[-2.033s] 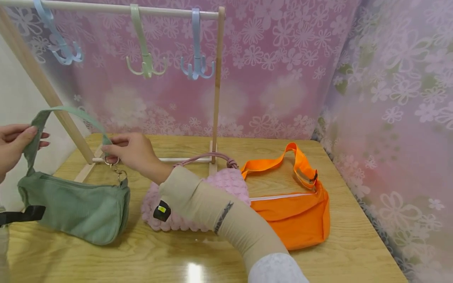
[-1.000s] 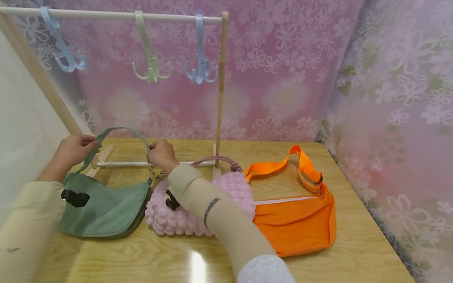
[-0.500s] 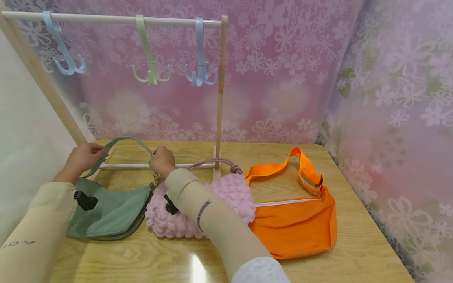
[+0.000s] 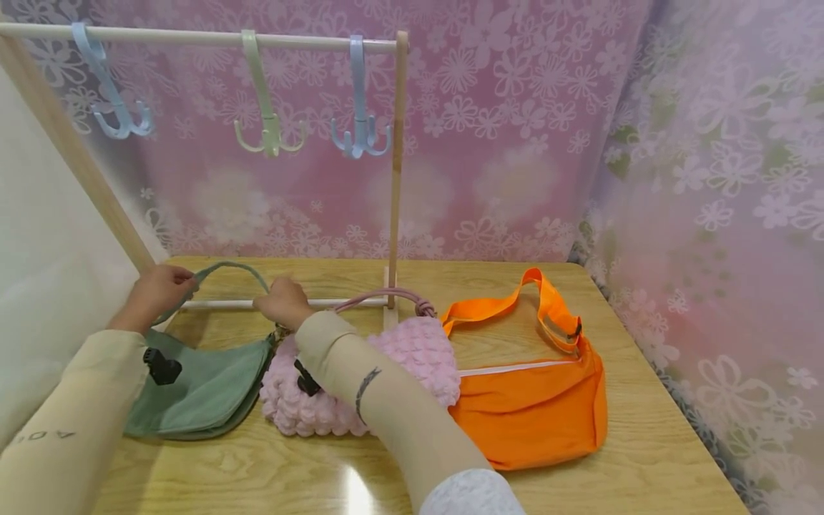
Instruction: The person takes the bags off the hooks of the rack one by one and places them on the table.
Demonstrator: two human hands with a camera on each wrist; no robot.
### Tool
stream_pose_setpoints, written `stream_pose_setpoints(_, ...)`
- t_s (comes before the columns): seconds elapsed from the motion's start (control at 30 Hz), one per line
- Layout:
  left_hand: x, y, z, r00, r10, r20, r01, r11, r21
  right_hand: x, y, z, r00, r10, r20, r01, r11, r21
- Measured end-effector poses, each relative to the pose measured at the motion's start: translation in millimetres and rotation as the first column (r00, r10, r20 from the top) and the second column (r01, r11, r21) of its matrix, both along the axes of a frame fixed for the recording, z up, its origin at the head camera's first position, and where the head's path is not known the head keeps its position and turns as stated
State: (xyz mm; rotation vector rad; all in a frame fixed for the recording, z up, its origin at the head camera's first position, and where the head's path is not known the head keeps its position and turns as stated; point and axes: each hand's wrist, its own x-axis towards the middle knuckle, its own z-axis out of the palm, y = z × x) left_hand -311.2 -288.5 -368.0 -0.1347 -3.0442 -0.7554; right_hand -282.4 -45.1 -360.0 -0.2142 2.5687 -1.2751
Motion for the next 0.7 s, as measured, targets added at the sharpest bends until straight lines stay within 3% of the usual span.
stream_pose_setpoints(0.43, -6.9, 0.8, -13.6, 1.000, 0.021, 0.006, -0.020, 0.996, -0.090, -1.2, 2.8, 4.5, 0.988, 0.147, 0.049, -0.148, 0.989, 0.024)
stream_pose_setpoints(0.53, -9.1, 1.9, -14.4, 0.998, -0.004, 0.067, 0.011, 0.994, -0.107, -2.9, 4.4, 3.5, 0.982, 0.180, 0.057, -0.184, 0.981, 0.062)
stream_pose_setpoints(0.7, -11.3, 7.4, -12.0, 0.981, -0.111, 0.161, 0.123, 0.990, -0.066, -5.9, 7.3, 4.0, 0.975, 0.213, 0.063, -0.218, 0.971, 0.100)
